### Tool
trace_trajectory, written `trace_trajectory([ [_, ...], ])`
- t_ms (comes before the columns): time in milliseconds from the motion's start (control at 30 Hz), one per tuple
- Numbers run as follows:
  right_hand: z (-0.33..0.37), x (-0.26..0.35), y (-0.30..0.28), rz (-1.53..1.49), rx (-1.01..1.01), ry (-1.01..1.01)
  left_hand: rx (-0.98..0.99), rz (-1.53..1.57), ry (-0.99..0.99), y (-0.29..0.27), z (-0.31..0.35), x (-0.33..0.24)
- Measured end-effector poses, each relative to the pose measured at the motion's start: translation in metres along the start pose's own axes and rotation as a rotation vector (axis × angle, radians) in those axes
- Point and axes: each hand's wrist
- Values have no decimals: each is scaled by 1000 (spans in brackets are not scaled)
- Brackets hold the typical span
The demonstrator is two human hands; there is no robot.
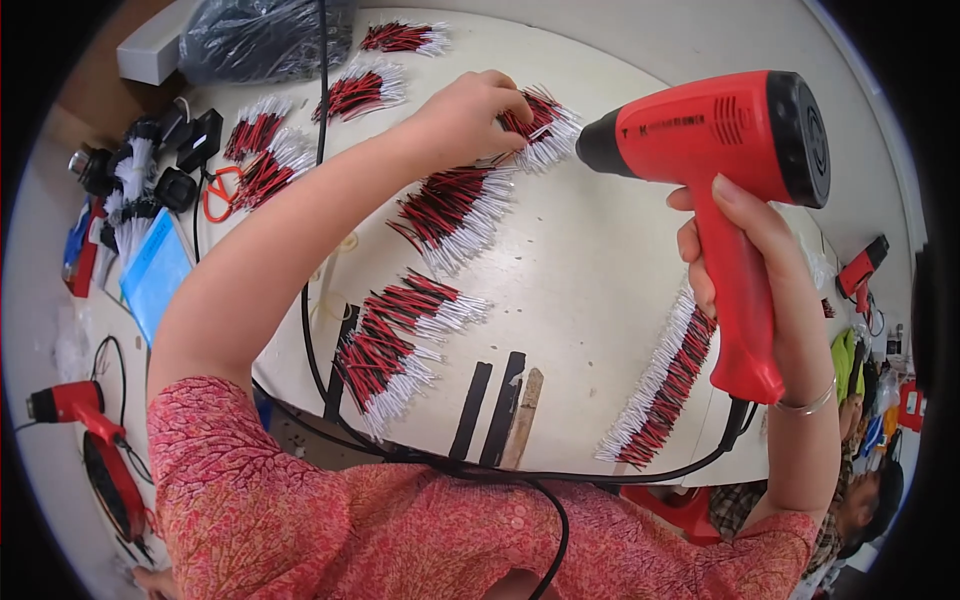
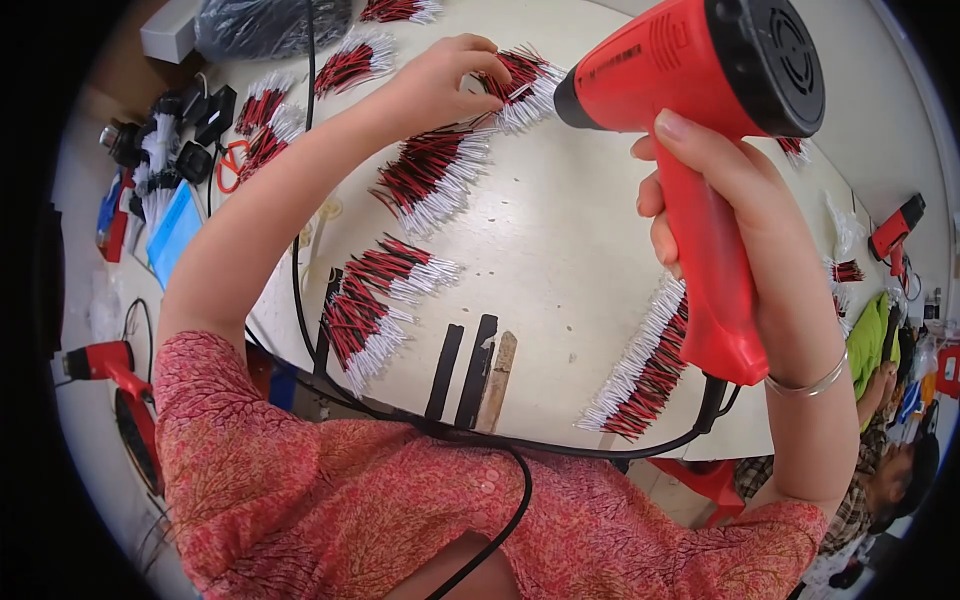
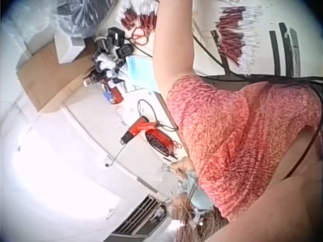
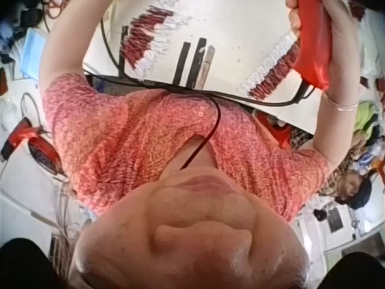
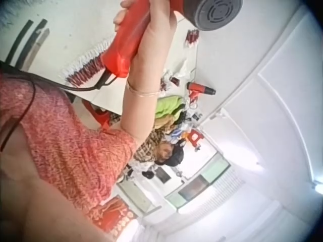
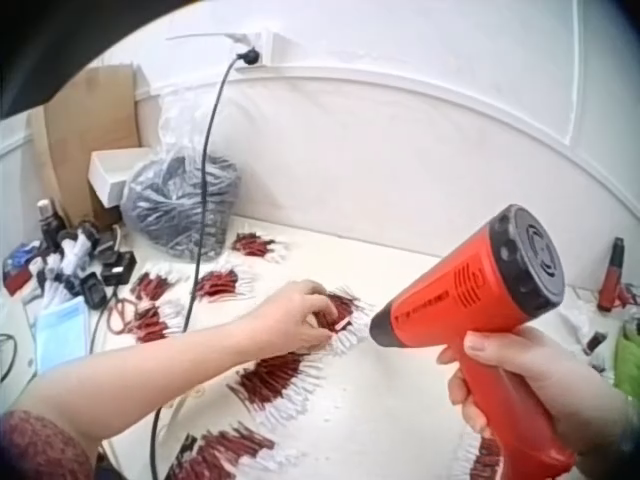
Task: The person applies heat to bundles of insulated wires arranged on a workbench using a heat gun.
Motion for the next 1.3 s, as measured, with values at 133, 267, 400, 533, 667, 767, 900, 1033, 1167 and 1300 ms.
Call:
trace_trajectory([
  [133, -1, -1, -5, -31, -10, -33, 46, -29, 94, 3, 3, -2],
  [267, -3, -4, -8, -51, -23, -45, 123, -19, 58, -3, 0, -2],
  [400, -7, -1, 4, -109, -56, -21, 38, 30, 34, -1, -4, -6],
  [533, -11, -4, 0, -64, 42, -3, 25, -2, -10, -1, -7, -7],
  [667, -5, -9, -8, -10, 73, 10, -16, -32, 48, 6, -8, 4],
  [767, -4, 0, 8, -53, -8, -29, -36, -59, 101, 6, -6, 11],
  [900, -10, 0, 8, 1, 41, -46, -32, -35, 67, 1, -1, 11],
  [1033, -9, -4, 0, -49, 12, -25, -89, -20, 70, 3, -4, 6],
  [1167, -4, 3, 5, -26, 108, -9, -121, 34, 15, -1, -9, 9],
  [1300, -1, -3, 0, 14, 110, 26, -117, 28, 32, -2, -9, 15],
])
Point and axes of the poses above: each hand's wrist, its own z-axis away from the middle knuckle, its own y-axis out of the palm, x = y × z, and after that the axes turned 10 degrees about z, right-handed
